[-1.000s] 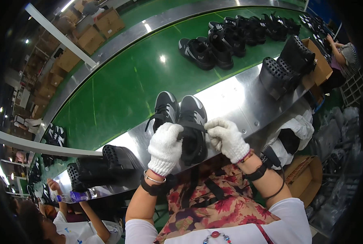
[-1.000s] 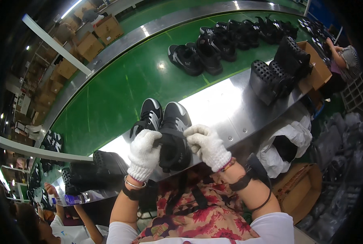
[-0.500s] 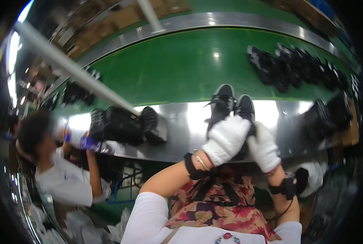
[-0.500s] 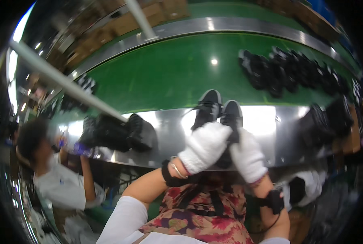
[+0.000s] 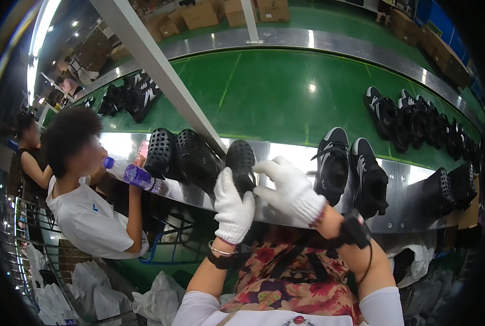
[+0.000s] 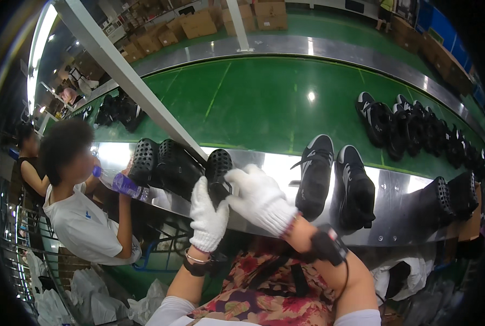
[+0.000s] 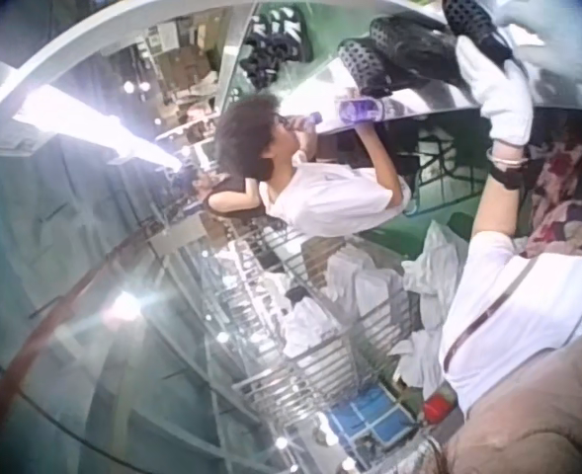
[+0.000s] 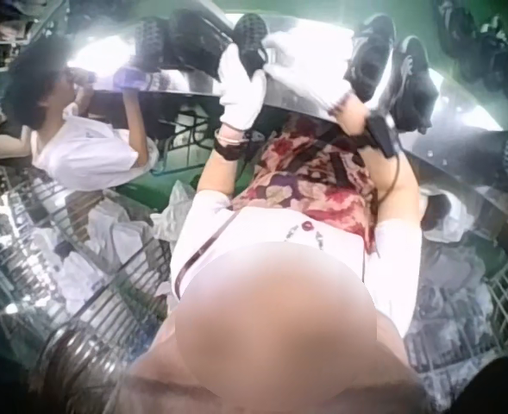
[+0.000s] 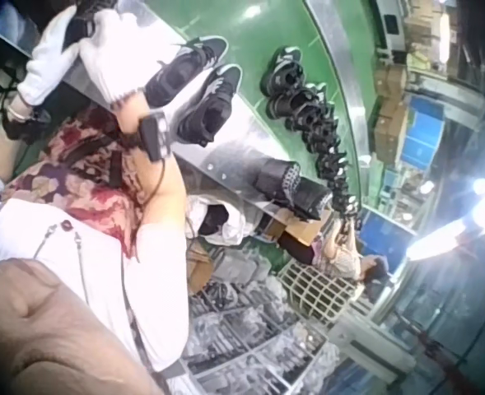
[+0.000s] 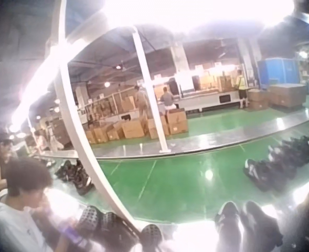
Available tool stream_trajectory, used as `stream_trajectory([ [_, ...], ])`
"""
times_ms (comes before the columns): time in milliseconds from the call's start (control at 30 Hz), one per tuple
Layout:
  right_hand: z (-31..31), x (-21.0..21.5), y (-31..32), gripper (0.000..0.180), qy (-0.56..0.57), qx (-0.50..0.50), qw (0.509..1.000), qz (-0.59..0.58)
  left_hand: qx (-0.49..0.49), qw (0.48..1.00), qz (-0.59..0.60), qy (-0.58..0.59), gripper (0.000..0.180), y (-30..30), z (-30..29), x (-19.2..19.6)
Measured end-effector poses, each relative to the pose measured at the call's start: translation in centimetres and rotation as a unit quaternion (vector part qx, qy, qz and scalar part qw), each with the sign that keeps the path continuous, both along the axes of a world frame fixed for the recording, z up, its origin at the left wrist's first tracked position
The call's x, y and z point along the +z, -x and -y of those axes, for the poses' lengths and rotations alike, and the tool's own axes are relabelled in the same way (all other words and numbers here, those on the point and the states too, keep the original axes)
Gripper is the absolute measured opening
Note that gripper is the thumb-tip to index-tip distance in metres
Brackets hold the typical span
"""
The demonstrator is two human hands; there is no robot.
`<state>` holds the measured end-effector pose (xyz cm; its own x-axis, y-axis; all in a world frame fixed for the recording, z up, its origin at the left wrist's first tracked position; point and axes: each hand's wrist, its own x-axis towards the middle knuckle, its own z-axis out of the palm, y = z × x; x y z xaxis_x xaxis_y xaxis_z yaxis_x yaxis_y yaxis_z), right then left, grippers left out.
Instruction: The worker is performing quality checks and packaging on finished shoes at a conveyor belt workstation.
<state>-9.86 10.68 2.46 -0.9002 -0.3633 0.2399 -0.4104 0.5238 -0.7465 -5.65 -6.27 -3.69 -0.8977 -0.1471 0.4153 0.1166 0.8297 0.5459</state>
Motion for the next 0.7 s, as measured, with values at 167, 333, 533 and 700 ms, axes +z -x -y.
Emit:
stream_trajectory([
  [167, 3.1, 0.5, 3.2, 0.034, -0.115, 0.036, 0.989, 0.082, -0.021, 1.0, -0.017, 0.008, 0.063, -0.3, 0.3, 0.1],
  [333, 0.1, 1.1, 1.5, 0.028, 0.014, 0.084, 0.995, 0.042, 0.038, 0.982, -0.066, -0.173, 0.041, -2.8, 0.9, 4.4],
  [533, -5.1, 2.1, -2.4, 0.039, 0.176, 0.209, 0.961, 0.047, -0.281, 0.586, 0.116, -0.751, 0.088, -0.5, 0.1, 7.6],
  [700, -7.6, 2.3, -6.2, 0.062, 0.206, 0.051, 0.965, 0.151, -0.167, 0.657, 0.122, -0.725, 0.078, -1.2, -5.4, 7.7],
])
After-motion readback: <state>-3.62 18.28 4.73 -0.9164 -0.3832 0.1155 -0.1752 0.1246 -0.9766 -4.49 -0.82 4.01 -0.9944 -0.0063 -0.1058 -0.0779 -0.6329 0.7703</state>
